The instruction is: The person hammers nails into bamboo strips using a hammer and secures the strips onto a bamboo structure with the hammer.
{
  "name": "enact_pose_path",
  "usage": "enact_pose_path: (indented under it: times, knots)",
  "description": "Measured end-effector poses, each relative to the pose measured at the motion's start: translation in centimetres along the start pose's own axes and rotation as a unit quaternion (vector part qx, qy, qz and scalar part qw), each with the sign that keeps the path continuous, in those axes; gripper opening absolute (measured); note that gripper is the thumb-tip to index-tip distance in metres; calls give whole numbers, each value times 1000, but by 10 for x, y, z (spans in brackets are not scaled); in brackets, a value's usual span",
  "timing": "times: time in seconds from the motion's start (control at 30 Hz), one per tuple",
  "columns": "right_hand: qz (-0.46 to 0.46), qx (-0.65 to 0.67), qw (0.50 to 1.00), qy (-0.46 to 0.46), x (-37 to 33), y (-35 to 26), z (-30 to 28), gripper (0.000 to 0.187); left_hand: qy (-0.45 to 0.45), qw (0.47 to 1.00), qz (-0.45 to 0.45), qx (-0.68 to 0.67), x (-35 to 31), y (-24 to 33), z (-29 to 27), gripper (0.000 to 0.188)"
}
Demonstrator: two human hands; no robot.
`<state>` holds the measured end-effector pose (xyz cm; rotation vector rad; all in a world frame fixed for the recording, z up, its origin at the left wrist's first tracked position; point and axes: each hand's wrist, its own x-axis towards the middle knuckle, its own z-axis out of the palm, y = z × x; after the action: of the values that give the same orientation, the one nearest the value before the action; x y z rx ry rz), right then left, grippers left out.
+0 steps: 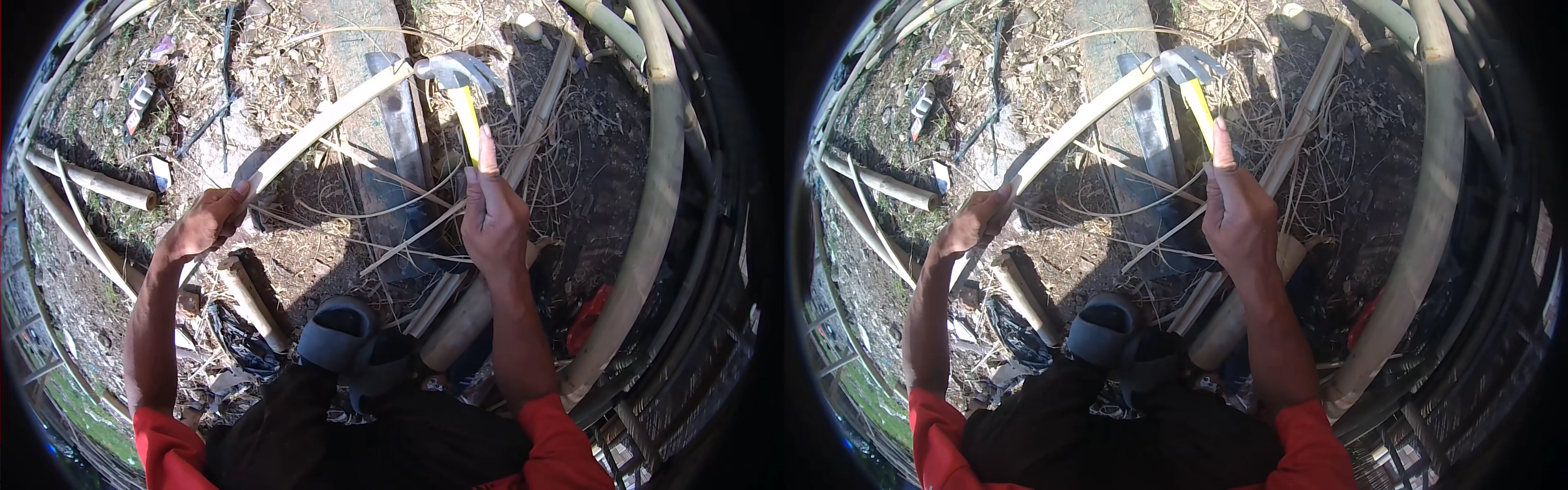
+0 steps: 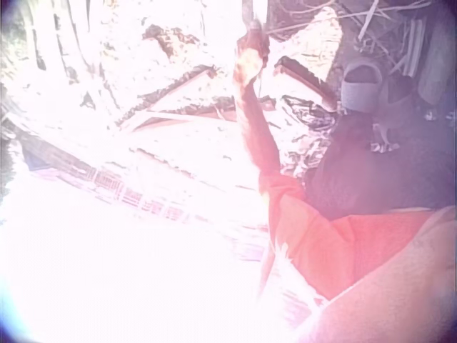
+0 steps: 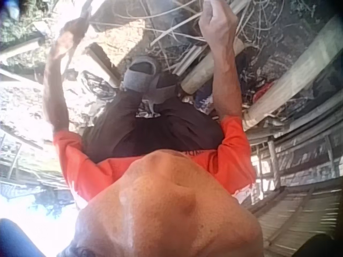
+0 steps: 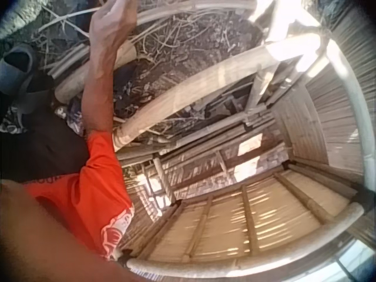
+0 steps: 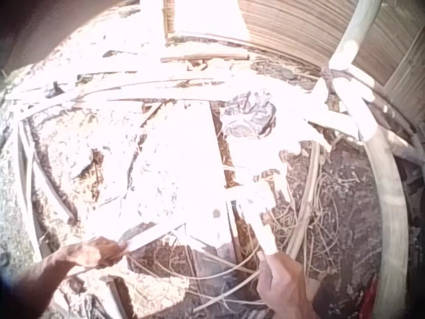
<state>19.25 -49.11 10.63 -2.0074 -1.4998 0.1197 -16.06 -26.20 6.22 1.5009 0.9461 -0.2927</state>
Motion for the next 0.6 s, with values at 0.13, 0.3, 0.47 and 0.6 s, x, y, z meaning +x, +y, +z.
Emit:
enact_pose_path:
  times: [0.13,0.3,0.47,0.6]
  knots:
    - [31,-5,999,-36,22,-13,-9,59,81,986,-22,145,-17,5,-5,72]
    - [-44,16,999,25,27,-18,-2,71,88,985,-34,146,-24,35,0,82]
    - [-21,-63,996,-66,35,-12,1,89,51,974,-1,220,-16,16,-12,65]
    - [-68,6,997,29,39,-25,-2,87,85,975,54,196,-16,11,0,72]
